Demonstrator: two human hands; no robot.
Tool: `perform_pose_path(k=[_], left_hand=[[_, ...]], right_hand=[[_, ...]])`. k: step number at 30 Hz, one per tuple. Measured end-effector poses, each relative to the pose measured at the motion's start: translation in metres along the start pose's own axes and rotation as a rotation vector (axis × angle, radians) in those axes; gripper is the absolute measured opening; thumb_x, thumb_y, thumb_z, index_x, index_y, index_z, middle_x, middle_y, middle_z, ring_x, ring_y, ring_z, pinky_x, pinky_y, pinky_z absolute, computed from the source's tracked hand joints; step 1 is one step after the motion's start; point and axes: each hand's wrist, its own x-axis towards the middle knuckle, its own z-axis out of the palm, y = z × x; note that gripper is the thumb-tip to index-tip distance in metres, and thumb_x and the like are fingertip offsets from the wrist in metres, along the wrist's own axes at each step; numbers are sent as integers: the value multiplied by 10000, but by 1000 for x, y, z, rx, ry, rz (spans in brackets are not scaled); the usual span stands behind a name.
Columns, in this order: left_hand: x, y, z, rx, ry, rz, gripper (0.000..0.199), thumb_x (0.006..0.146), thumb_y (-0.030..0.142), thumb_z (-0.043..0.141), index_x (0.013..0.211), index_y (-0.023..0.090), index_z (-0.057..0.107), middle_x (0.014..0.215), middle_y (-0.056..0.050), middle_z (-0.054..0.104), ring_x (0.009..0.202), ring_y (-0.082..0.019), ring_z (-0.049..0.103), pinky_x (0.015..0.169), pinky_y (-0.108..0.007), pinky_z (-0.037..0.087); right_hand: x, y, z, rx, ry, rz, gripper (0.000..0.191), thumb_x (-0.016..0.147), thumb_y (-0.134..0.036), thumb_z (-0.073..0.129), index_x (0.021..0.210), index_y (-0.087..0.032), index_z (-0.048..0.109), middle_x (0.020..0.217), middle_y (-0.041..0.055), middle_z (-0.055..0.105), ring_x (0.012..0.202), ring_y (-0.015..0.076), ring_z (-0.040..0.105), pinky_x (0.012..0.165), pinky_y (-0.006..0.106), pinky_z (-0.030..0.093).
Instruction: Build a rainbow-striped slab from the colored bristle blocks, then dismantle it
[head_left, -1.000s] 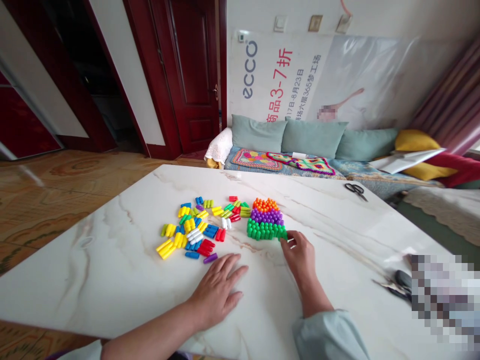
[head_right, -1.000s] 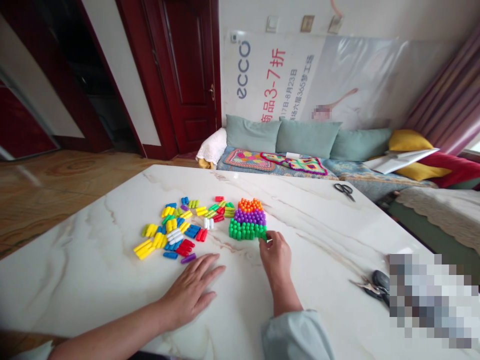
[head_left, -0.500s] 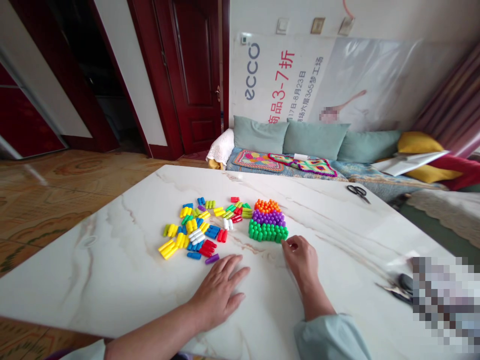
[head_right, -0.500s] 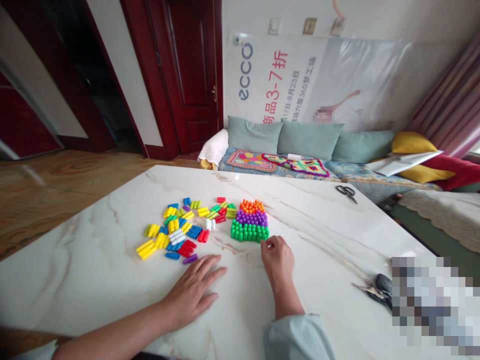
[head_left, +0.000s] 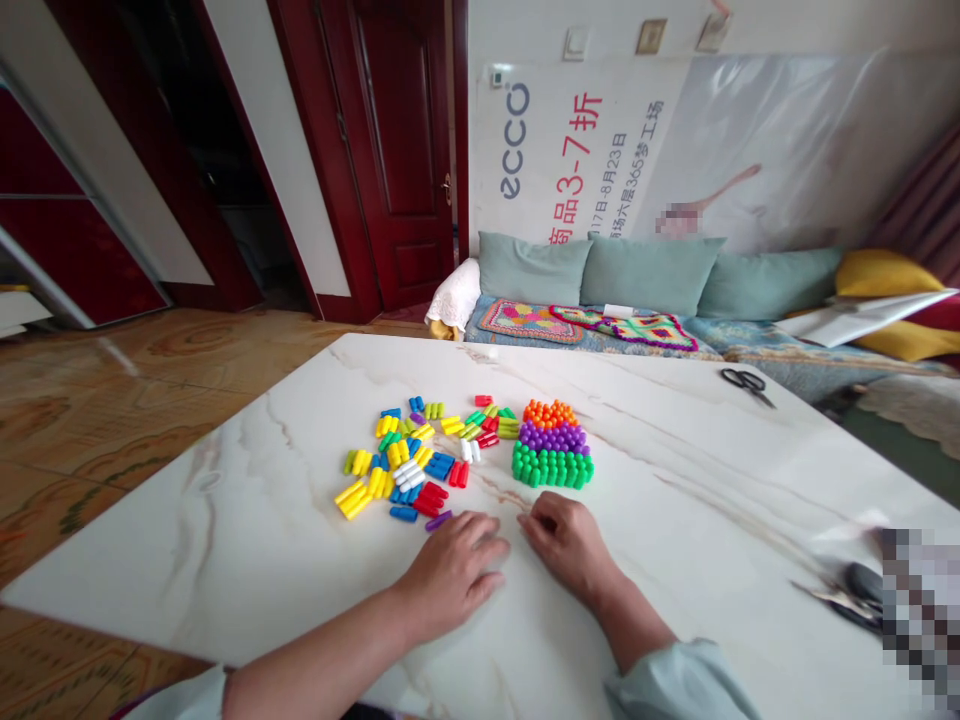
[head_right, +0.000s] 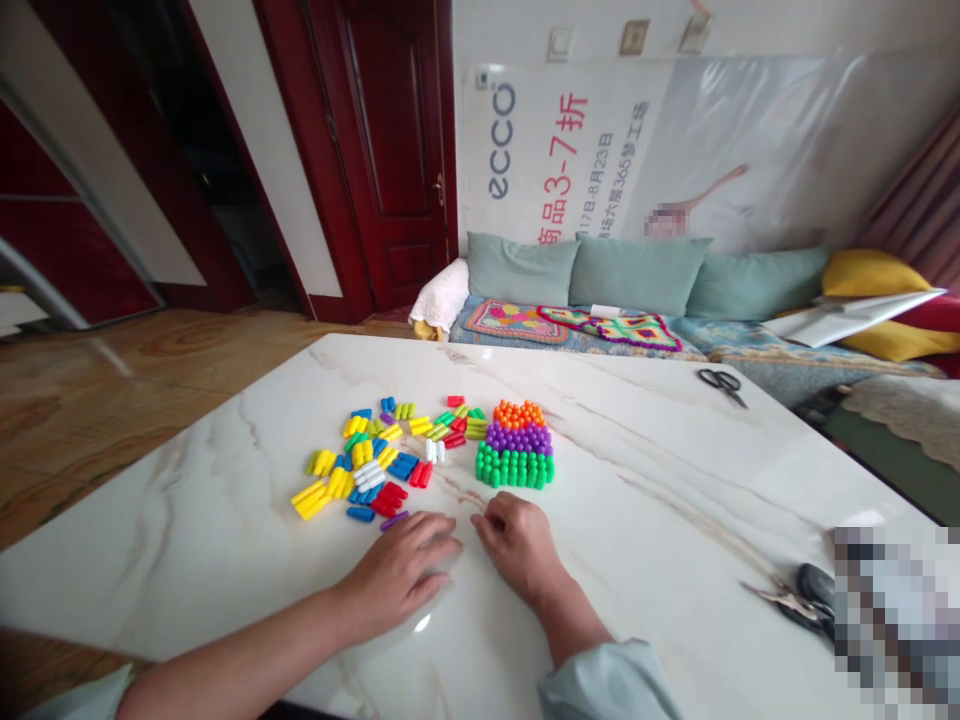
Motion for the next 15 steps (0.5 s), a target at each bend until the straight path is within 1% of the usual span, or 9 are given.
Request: perform_pose_path(k=[2, 3, 5, 8, 10, 12, 15], left_hand=[[10, -11, -10, -5, 54, -30, 254, 900, 255, 499, 1135, 237, 595, 1109, -59, 622, 1045, -224, 560, 938, -384, 458], [17, -19, -16, 2, 99, -51, 253, 901, 227, 483, 1128, 228, 597, 1083, -60, 625, 1034, -218, 564, 932, -374, 460], [33, -37, -26, 22, 200, -83, 271, 880, 169, 482, 1118, 215, 604, 1099, -65, 614, 1074, -215, 550, 965, -368, 444], [65, -67, -38, 33, 290, -161, 267, 849, 121, 495, 1067, 198, 629, 1089, -66, 616, 1096, -205, 546, 1002, -351, 428], [89, -84, -42, 49, 287, -265, 261, 826, 109, 516, 1044, 185, 638, 1073, -68, 627, 1080, -200, 562, 1004, -338, 430], [113, -98, -43, 85, 244, -356, 257, 822, 121, 531, 1048, 182, 638, 1085, -66, 631, 1078, -190, 568, 1007, -317, 425], [144, -113, -38, 119, 163, -422, 274, 773, 125, 585, 1032, 189, 646, 1097, -66, 644, 1076, -201, 575, 986, -312, 430]], right_hand=[[0, -7, 5, 32, -84, -64, 268, 868, -296, 521, 622, -189, 524, 655, -13, 550, 590, 104, 476, 568, 227, 335], [0, -9, 6, 39, -108, -73, 261, 869, -288, 521, 627, -190, 518, 662, -14, 547, 597, 105, 477, 575, 227, 334], [0, -9, 8, 44, -126, -56, 260, 874, -286, 518, 633, -191, 502, 668, -14, 539, 602, 105, 478, 581, 229, 332], [-1, -7, 9, 53, -135, -20, 261, 884, -299, 510, 646, -194, 491, 685, -11, 539, 601, 106, 481, 579, 232, 329], [-1, -6, 9, 64, -141, -9, 252, 890, -303, 506, 662, -196, 492, 707, -7, 549, 609, 108, 492, 580, 232, 330], [-2, -7, 8, 79, -153, -6, 247, 891, -301, 506, 667, -198, 493, 719, -4, 557, 609, 108, 497, 575, 232, 332], [-3, -8, 6, 102, -172, 1, 238, 884, -285, 517, 663, -198, 495, 725, 2, 566, 606, 110, 498, 565, 229, 338]])
